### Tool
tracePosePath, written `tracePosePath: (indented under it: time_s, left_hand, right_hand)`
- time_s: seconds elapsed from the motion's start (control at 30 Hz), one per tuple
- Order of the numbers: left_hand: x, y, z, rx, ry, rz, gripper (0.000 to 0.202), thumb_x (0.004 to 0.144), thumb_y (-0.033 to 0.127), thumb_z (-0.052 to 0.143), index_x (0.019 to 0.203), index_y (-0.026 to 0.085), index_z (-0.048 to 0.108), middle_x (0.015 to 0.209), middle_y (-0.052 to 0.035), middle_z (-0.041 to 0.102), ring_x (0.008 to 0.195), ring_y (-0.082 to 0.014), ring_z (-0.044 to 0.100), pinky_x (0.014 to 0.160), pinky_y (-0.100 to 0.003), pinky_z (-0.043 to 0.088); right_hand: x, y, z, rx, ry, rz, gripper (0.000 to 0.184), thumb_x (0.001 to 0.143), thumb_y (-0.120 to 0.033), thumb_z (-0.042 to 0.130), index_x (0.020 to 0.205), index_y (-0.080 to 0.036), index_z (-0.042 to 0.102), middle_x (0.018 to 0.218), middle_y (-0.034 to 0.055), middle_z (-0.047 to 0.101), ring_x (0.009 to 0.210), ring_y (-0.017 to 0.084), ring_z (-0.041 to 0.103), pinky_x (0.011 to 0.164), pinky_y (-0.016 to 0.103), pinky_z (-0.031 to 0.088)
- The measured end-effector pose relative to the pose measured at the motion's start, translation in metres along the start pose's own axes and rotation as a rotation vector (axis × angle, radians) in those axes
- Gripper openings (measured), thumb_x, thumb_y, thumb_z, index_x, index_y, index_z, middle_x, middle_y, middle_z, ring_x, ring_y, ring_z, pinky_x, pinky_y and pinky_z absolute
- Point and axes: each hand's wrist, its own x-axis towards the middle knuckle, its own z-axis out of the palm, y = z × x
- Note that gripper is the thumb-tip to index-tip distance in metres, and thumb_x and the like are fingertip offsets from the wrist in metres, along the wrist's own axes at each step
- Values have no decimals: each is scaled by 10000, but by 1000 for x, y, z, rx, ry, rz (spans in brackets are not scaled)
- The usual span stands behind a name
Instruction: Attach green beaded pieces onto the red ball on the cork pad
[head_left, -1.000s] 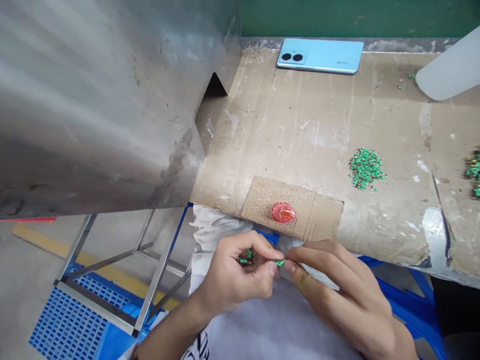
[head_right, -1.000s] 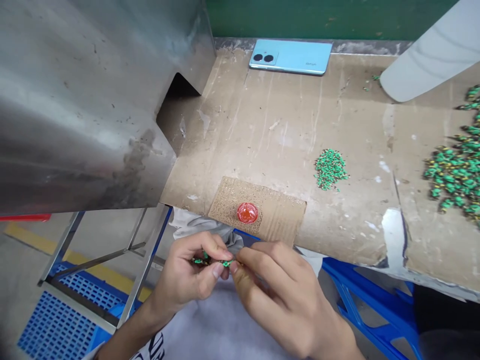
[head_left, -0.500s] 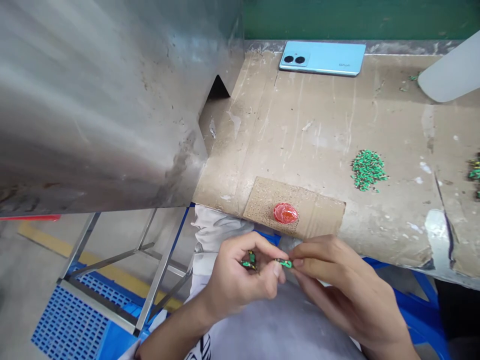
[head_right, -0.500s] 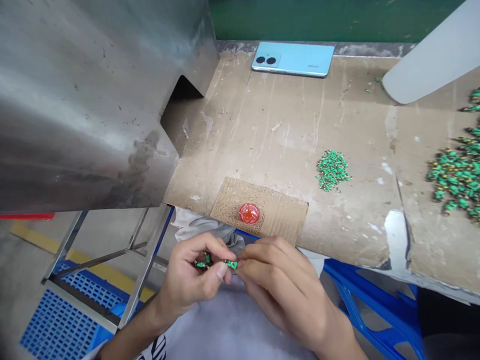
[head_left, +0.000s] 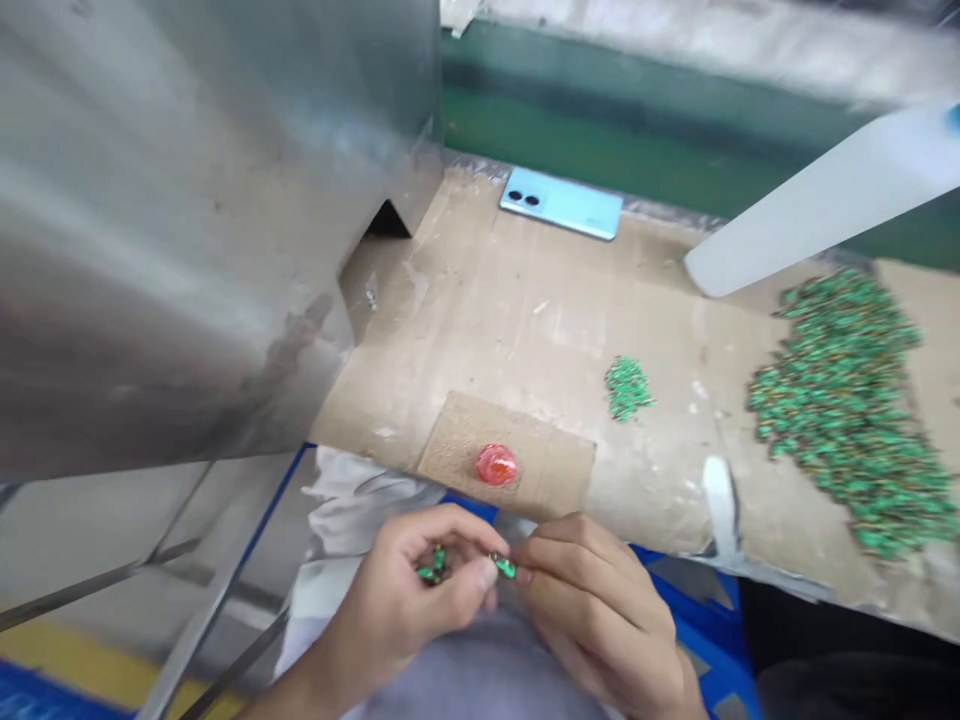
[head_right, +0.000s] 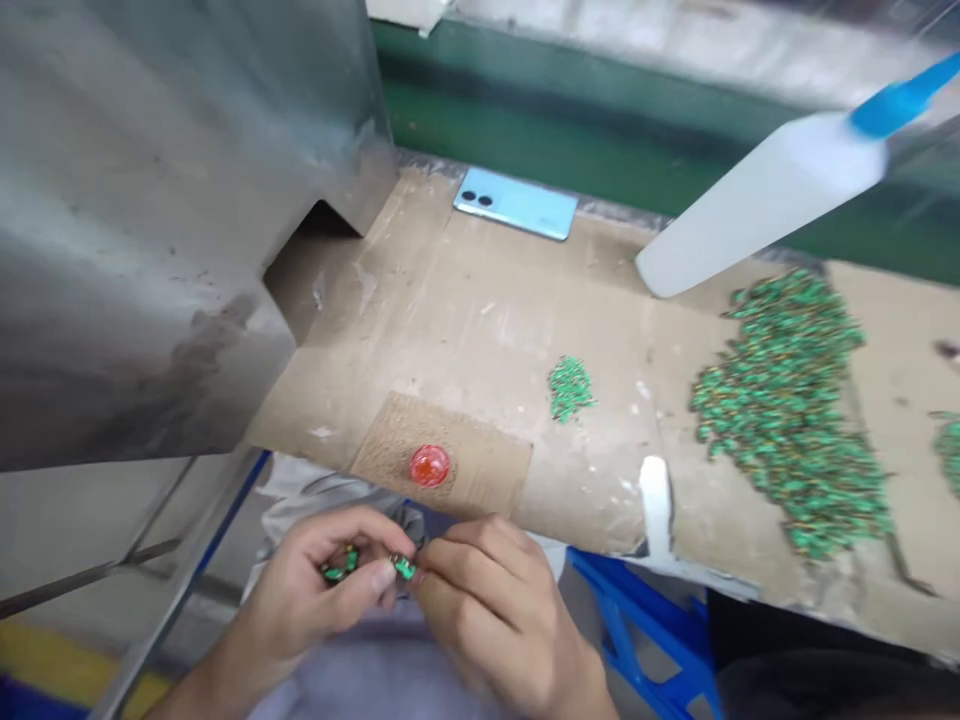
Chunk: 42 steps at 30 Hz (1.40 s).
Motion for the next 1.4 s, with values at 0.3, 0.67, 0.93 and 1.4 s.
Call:
tracePosePath:
  time_s: [0.3,0.67,0.93,1.4]
  left_hand:
    - [-13,32,-17,-683,290,-191,313,733,49,830,1025,161,810,954,-70,752,808,-158,711,675,-208,625]
    - [-15,26,-8,-590,146,-222,223,835,312,936,901,175,774,782,-3,709,467,-19,505,434,-101,424]
    - [-8,4,-6,-448,-144,-163,231,990,414,736,966,187,773,701,18,596,509,-51,274,481,-178,216]
    - [-4,10,19,292,-166,201,340,1089,310,531,796,178,640,718,1,645,699,-146,596,712,-270,441]
  right_hand:
    - [-42,77,-96,-658,625,537,173,969,-276,750,1108,-174,740,935,84,688,741,222,626,653,384,539]
    - [-17,88,-49,-569,184,595,285,1039,-444,636,969,-202,769,962,89,756,894,253,693,839,430,549]
    - [-16,86,-52,-537,183,591,220,1031,-388,600,927,-208,672,880,74,658,830,253,609,786,416,491]
    - [-14,-5,12,197,33,317,160,1035,-107,538,1011,-226,641,916,56,643,853,198,672,713,292,607]
